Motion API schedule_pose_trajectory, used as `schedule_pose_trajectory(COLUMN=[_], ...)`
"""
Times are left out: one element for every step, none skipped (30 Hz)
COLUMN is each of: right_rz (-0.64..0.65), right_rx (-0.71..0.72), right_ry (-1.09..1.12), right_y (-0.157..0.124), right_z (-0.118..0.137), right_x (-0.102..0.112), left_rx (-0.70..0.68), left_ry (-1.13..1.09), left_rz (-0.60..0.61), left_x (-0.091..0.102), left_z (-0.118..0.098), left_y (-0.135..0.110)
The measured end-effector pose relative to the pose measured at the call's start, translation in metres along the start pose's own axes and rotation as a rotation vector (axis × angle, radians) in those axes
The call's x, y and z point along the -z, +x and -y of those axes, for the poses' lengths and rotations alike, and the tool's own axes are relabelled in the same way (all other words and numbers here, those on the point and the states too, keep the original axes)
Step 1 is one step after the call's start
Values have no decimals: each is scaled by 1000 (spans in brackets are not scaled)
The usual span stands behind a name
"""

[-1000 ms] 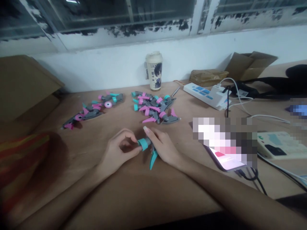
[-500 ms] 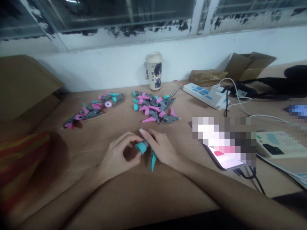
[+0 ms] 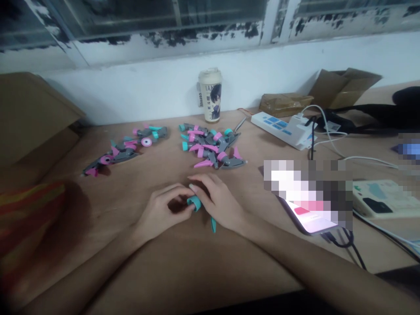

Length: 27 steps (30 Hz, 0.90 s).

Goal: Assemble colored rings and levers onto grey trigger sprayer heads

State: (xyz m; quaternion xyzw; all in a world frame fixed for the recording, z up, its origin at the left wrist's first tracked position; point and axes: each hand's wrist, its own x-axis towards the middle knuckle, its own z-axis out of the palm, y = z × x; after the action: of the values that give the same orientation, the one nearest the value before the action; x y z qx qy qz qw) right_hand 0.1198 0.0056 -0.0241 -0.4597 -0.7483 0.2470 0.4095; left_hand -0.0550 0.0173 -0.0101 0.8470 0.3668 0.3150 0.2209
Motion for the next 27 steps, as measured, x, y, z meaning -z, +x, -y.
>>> schedule_pose_trajectory(right_rz=[33, 69, 105, 128, 139, 139, 130, 114, 95, 77, 63, 51, 39, 29, 20, 13, 9, 8, 9, 13, 19, 25, 30, 31, 28, 25, 22], right_rx=[41, 78, 113, 145, 176, 203, 224, 240, 252, 263, 272, 281, 290, 298, 305, 310, 315, 317, 314, 310, 303, 296, 290, 288, 288, 287, 285], right_ry=[-27, -61, -99, -135, -168, -198, -228, -257, -285, -313, -338, -360, -378, -390, -398, -401, -398, -391, -380, -365, -347, -324, -299, -273, -247, -226, -211], right_y=[1, 1, 2, 3, 3, 4, 4, 4, 4, 4, 3, 3, 3, 2, 2, 1, 1, 1, 0, 0, 0, 0, -1, -1, 0, 0, 0], right_z=[-1, -1, -2, -3, -3, -4, -5, -6, -8, -9, -10, -11, -13, -13, -14, -15, -15, -15, -15, -16, -16, -16, -16, -17, -17, -18, -18], right_x=[3, 5, 8, 10, 12, 13, 14, 13, 13, 12, 11, 10, 9, 9, 8, 8, 8, 7, 7, 6, 5, 5, 4, 4, 4, 4, 4], left_rx=[45, 95, 145, 192, 231, 258, 276, 286, 290, 291, 291, 290, 289, 288, 288, 292, 299, 306, 312, 315, 315, 315, 315, 317, 321, 323, 322], left_ry=[-23, -54, -93, -136, -178, -214, -240, -256, -265, -267, -263, -256, -249, -243, -240, -242, -247, -257, -271, -287, -301, -312, -318, -320, -320, -318, -318], left_rz=[-7, -9, -8, -5, 0, 4, 8, 12, 16, 18, 19, 20, 22, 26, 32, 42, 53, 64, 77, 89, 98, 103, 103, 98, 89, 78, 69], left_x=[0, 1, 2, 2, 3, 3, 4, 3, 3, 3, 2, 1, 1, 1, 1, 2, 2, 3, 4, 4, 4, 4, 4, 2, 1, 0, -2], left_z=[2, 5, 8, 11, 13, 16, 17, 18, 19, 18, 17, 16, 15, 14, 14, 13, 14, 14, 15, 16, 17, 18, 19, 20, 21, 21, 21], left_y=[1, 1, 2, 3, 3, 4, 4, 4, 4, 4, 4, 4, 5, 5, 6, 6, 7, 8, 9, 9, 9, 9, 9, 9, 9, 8, 8])
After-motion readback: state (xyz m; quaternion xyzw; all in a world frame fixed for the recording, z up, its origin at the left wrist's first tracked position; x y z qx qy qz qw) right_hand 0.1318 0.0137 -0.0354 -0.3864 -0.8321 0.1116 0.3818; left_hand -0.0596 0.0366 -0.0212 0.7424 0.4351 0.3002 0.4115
